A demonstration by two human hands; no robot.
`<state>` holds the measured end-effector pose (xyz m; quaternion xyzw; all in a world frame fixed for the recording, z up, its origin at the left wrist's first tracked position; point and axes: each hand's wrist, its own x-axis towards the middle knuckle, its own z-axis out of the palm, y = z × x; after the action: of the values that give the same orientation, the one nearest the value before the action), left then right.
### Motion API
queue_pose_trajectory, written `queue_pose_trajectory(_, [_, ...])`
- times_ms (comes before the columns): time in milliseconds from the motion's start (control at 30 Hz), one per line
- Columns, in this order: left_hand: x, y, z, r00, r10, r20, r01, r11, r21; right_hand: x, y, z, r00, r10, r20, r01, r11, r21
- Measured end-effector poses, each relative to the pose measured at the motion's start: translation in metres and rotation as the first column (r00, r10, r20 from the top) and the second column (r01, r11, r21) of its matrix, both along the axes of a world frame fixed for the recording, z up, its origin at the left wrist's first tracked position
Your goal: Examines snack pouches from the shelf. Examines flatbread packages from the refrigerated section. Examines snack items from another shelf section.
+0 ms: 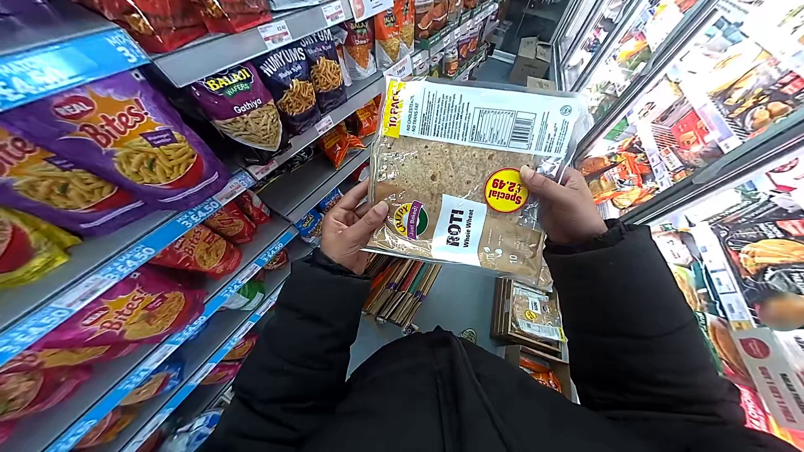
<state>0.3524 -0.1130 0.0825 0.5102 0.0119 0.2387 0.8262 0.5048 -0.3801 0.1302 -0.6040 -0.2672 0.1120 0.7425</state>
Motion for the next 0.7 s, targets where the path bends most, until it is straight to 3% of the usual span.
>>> queue_pose_trajectory(700, [0.0017, 0.0007, -0.0026, 1.000, -0.016, 0.008, 0.016, 1.000, -0.005, -0.0024, -0.0023, -0.0027, 1.000, -0.021, 0.001, 0.021, 1.000, -0.015])
